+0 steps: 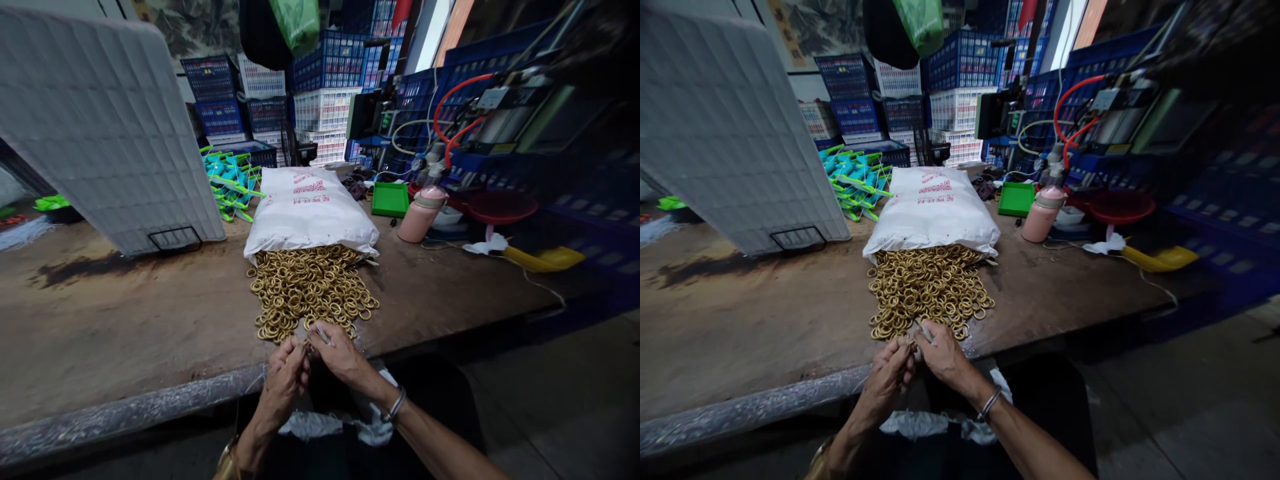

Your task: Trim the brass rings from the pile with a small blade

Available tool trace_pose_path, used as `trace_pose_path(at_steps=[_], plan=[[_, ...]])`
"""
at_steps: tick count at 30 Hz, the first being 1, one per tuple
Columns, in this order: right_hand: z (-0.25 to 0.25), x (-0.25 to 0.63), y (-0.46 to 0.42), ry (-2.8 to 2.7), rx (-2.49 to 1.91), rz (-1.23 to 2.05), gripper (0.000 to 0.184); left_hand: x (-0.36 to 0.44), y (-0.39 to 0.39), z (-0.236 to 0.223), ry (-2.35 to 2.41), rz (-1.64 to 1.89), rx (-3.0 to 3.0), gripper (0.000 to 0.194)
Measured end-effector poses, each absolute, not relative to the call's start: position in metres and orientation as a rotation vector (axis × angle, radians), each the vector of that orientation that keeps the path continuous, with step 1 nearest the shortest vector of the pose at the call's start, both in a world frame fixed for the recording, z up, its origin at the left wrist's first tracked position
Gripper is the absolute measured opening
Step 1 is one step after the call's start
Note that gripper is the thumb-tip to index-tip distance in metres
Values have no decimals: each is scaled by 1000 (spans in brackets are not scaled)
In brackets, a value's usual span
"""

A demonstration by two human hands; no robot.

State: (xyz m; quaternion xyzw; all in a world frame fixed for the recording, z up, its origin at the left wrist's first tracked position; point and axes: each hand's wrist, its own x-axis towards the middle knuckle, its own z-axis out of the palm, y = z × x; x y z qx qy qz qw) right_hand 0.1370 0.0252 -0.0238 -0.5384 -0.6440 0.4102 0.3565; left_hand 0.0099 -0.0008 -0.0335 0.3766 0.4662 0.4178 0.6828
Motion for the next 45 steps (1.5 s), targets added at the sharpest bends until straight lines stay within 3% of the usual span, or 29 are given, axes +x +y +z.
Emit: trace_pose_path(at_steps=[6,12,25,37,45], plan=[[-21,140,23,-1627,-1398,1071,25,11,-4,-30,947,979,705,30],[-27,144,14,-1926,-1469,816,12,12,0,-28,1014,1003,701,36],[-30,145,11,-2288,-1588,600,31,12,0,-32,1124,1018,885,41],[-20,168,29,-2139,-1975,318,23,0,-29,-5,876,962,637,30],[-28,175,49,-2023,-2141,133,14,-2,-15,-16,828,1000,536,23]])
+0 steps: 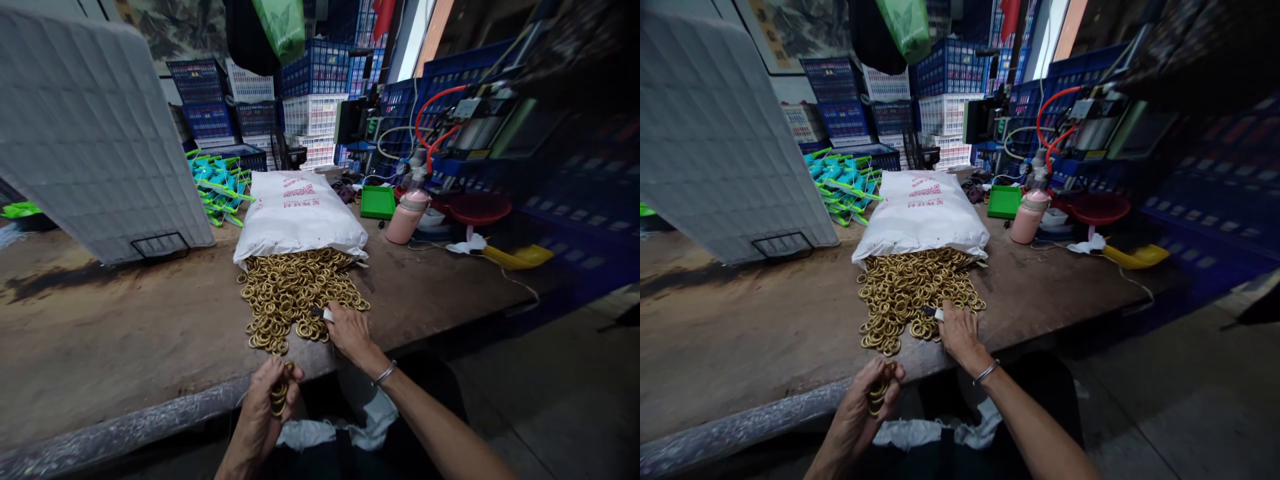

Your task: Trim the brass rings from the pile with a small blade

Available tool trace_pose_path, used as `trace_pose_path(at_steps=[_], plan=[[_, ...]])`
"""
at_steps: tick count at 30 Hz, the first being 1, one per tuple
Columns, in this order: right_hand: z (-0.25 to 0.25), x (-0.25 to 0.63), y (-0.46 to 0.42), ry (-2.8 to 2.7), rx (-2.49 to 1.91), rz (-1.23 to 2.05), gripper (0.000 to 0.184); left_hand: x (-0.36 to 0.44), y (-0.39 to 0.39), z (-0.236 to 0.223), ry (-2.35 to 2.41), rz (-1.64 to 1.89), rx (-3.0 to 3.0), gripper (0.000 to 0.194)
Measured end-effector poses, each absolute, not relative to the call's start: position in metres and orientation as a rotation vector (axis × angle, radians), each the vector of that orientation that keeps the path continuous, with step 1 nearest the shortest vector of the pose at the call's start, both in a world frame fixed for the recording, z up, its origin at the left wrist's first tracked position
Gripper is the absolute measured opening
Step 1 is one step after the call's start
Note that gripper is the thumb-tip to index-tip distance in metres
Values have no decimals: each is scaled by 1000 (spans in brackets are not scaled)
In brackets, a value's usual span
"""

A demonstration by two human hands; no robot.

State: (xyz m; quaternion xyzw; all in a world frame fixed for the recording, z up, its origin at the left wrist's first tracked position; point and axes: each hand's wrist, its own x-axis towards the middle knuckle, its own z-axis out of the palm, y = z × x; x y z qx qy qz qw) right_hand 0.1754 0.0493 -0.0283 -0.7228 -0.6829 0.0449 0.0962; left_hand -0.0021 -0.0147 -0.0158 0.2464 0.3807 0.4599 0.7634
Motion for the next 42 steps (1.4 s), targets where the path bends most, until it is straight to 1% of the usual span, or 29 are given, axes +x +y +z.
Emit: trace_pose_path(at_steps=[3,6,11,15,20,23,26,28,29,32,37,40,42], plan=[[-30,174,52,-2002,-2195,138,15,-4,-12,-19,781,987,481,19],[-30,174,56,-1990,-2217,163,15,-6,-10,-22,740,952,417,25],[-32,179,61,-1945,-2171,207,14,-6,-6,-27,705,954,330,14],[-32,179,56,-1927,-2039,265,11,-2,0,-29,758,972,349,19],[-24,166,36,-1954,-1695,477,13,8,5,-30,969,1030,607,27],[-21,157,26,-1963,-1570,614,12,11,6,-29,1083,1011,798,35],[-20,150,21,-1949,-1490,724,10,12,6,-28,1085,964,910,31],[-20,146,20,-1888,-1471,802,3,12,5,-28,1076,976,926,30],[-20,145,20,-1846,-1465,851,4,11,5,-29,1084,992,925,30],[-21,143,22,-1708,-1421,1011,17,10,5,-31,1146,1029,941,29],[-29,142,23,-1513,-1332,1332,28,11,6,-33,1181,1096,989,24],[-34,141,24,-1462,-1352,1373,32,11,5,-32,1144,1054,971,24],[-35,140,25,-1451,-1372,1338,29,10,4,-33,1118,1004,940,26]])
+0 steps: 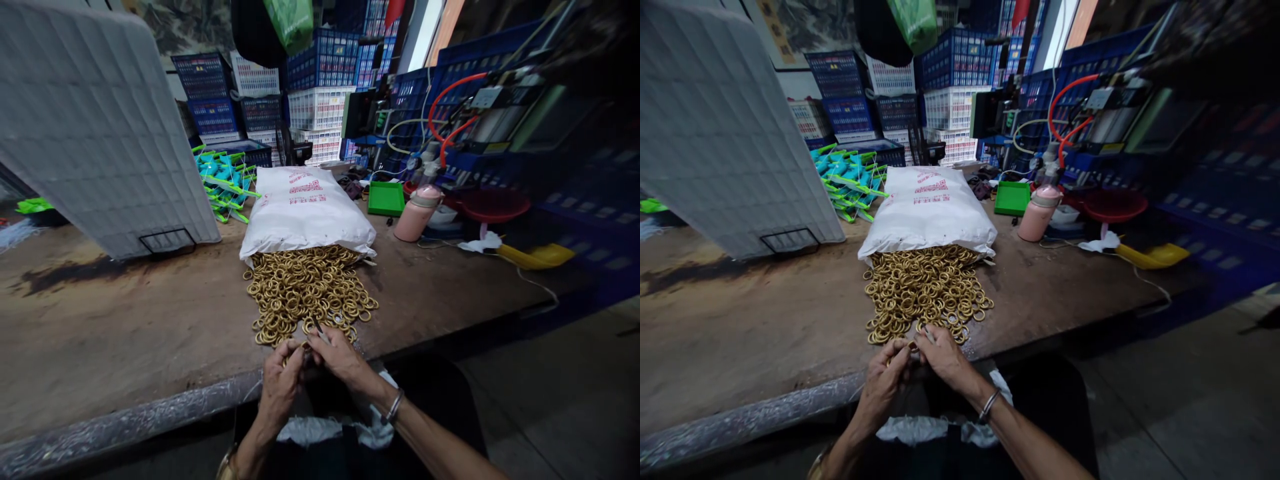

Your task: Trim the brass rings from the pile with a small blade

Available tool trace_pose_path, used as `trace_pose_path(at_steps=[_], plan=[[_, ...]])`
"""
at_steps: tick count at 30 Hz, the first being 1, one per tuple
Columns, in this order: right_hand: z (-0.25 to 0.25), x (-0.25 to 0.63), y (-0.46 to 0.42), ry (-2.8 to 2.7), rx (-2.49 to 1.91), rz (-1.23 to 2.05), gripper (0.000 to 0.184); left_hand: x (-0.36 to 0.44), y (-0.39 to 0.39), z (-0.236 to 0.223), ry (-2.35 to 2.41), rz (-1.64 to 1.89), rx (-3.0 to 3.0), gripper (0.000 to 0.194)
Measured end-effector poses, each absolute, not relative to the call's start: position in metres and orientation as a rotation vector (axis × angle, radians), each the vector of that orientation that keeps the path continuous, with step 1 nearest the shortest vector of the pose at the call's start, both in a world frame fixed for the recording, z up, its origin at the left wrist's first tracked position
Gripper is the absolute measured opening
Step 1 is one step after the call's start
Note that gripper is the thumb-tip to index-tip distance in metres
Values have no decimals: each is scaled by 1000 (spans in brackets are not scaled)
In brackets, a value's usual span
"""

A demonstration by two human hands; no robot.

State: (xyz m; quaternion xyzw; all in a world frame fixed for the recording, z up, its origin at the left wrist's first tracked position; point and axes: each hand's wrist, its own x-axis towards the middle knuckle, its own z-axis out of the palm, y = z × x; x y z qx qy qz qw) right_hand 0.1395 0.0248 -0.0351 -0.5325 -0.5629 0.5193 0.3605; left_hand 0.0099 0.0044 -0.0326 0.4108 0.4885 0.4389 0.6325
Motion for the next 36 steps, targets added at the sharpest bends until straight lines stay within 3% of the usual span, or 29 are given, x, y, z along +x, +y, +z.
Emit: trace_pose_path(at_steps=[9,18,25,36], plan=[[-26,137,26,-1548,-1426,1114,22,8,5,-35,1065,908,851,32],[-25,140,23,-1537,-1405,1187,19,10,4,-30,984,869,796,30],[-21,140,24,-1567,-1367,1193,27,9,4,-29,999,889,811,33],[-33,147,21,-1975,-1506,797,13,7,5,-30,1042,926,817,36]])
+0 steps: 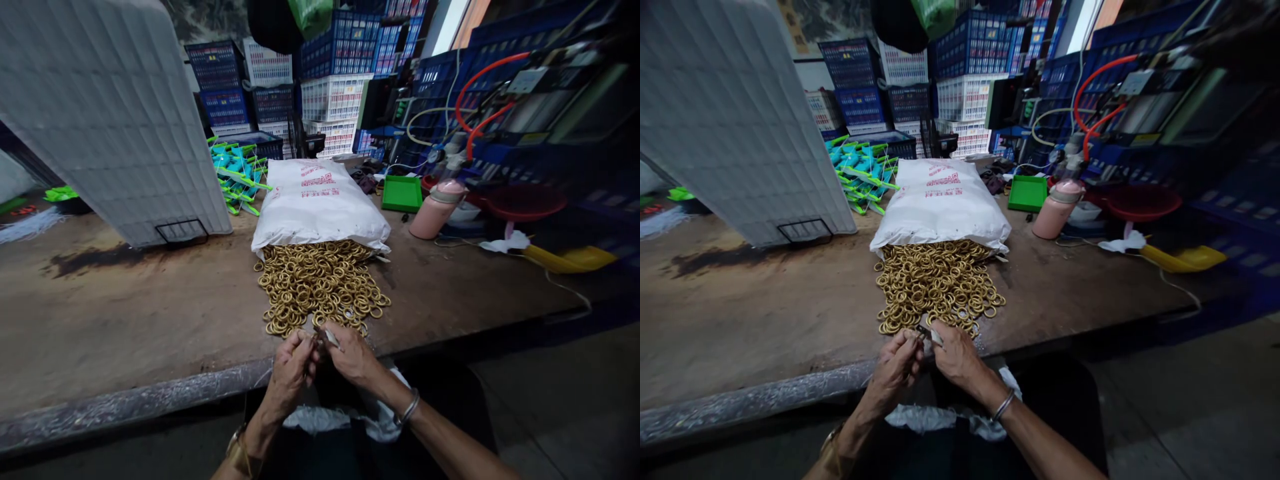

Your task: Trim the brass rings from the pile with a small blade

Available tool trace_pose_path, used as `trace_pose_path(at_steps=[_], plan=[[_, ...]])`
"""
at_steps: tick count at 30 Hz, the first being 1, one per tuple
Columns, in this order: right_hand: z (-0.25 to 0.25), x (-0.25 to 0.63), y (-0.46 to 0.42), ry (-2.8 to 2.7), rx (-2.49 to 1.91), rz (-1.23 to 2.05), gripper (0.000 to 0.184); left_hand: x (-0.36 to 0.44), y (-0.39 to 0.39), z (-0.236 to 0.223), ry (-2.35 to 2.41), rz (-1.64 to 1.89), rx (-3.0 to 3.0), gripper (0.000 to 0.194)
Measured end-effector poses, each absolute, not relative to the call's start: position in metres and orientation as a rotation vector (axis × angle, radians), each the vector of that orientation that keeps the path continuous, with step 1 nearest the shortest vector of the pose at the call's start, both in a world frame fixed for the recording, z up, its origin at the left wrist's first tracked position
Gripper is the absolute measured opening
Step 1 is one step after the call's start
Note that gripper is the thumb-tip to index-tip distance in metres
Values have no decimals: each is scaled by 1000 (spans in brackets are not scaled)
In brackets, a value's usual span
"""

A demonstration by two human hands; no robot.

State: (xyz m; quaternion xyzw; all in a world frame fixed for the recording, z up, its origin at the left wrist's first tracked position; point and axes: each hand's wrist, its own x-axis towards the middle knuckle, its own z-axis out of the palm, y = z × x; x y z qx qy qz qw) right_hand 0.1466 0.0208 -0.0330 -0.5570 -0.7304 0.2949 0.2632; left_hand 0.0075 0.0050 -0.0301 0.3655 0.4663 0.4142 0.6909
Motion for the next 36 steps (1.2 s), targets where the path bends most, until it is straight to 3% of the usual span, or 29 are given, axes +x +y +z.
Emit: trace_pose_path(at_steps=[11,18,24,36], plan=[[-31,145,18,-2169,-1462,826,22,7,3,-29,1070,967,900,38],[-32,150,21,-2212,-1740,677,21,0,-7,-20,1004,961,950,33],[-23,142,14,-2106,-1596,736,31,-3,-4,-27,1031,958,926,34],[-22,139,9,-2283,-1667,491,32,-5,-8,-28,1087,981,1014,35]])
